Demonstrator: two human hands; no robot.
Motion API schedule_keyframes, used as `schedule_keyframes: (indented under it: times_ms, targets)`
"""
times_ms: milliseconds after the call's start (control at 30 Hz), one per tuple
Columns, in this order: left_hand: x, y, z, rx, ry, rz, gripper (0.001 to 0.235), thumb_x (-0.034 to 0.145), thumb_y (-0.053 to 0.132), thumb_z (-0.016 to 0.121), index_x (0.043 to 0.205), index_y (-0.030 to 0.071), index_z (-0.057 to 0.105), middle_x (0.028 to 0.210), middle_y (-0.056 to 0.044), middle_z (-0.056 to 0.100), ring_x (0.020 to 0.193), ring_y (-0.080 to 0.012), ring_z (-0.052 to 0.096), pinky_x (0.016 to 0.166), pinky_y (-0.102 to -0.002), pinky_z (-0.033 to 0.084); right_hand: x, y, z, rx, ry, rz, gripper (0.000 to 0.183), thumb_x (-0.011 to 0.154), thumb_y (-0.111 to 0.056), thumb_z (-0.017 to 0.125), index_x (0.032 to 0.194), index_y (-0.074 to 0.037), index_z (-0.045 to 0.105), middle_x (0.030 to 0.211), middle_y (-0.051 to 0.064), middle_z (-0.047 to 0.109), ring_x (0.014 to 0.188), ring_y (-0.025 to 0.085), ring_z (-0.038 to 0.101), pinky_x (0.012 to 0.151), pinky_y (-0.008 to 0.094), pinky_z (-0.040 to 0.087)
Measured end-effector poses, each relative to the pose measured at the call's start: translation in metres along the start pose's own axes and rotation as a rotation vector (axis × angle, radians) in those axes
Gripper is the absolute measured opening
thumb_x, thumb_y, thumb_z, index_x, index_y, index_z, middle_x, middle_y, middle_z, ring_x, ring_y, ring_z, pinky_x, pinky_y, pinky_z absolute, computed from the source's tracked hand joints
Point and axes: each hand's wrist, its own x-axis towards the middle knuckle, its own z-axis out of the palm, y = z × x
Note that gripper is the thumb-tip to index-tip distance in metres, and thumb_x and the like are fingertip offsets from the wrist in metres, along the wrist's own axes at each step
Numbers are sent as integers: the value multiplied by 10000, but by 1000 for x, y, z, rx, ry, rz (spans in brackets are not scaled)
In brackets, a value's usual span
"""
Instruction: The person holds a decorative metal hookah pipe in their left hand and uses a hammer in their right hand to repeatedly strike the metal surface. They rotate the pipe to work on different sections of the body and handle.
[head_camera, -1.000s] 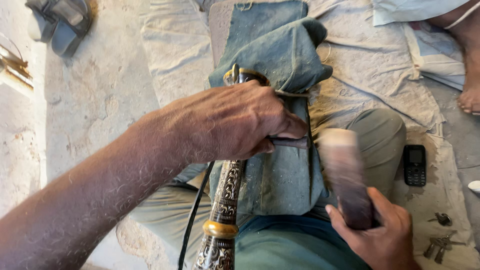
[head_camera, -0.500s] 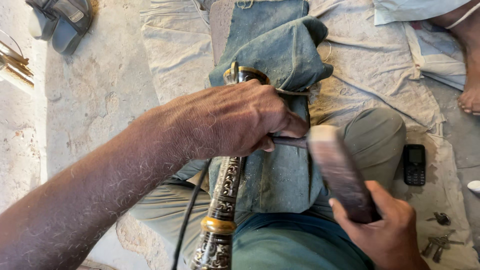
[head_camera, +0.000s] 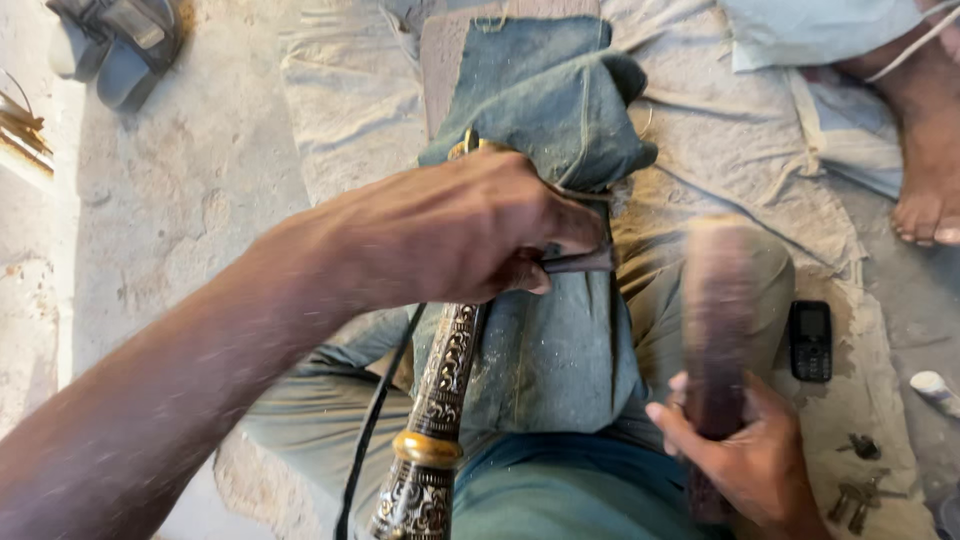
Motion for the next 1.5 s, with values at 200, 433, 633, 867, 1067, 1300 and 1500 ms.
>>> schedule_keyframes:
  times_ms: [200,433,633,867,1067,1300,1500]
  targets:
    - [-79,-16,-8,-160,655,149,173,1071,168,688,1157,44,603,1121,-109,731,1050,-171,777,863,-272,630,28,52,-2,321,95,257,357,783,-6,786,1077,59,594,744,133,656,589,237,653,530,355,526]
    - [-100,-34,61,370,120,-355,316,984,170,646,1300,178,627,954,-69,723,789,-180,703,650,-299,594,46,92,4,229,54,320,392,776,-46,811,1088,79,609,720,123,634,558,224,632,517,334,500]
    - [-90,-32,76,72,227,-424,340,1008,297,632,1292,148,520,935,10,743,844,-172,709,724,-322,631,49,64,-1,233,-7,348,442,760,-48,822,1139,60,623,772,126,644,613,218,623,548,339,498]
    - [-83,-26,85,-67,714,-60,430,944,88,686,1364,96,590,1075,-92,762,833,-211,769,708,-360,677,10,-26,-10,361,-34,-168,504,800,-66,754,1264,-1,571,977,88,673,915,179,704,856,339,590]
    - [-71,-24,78,-286,811,60,338,991,99,685,1326,73,649,1196,-99,730,1001,-182,792,824,-308,641,10,-82,-15,144,-136,-97,360,716,80,789,1027,-15,633,907,102,695,847,170,683,751,337,572]
    - [-69,-26,82,-287,822,-5,347,956,204,736,1267,69,661,1034,-85,728,841,-213,769,709,-362,640,25,-128,-45,-533,83,-342,286,762,27,792,1003,-51,659,843,41,719,743,124,704,702,306,580]
    - [-66,-27,90,-221,866,23,341,977,206,733,1295,108,657,1052,-82,721,859,-233,752,701,-370,622,33,-177,-45,-931,145,-556,434,742,13,777,1160,36,662,920,154,726,775,225,737,685,330,574]
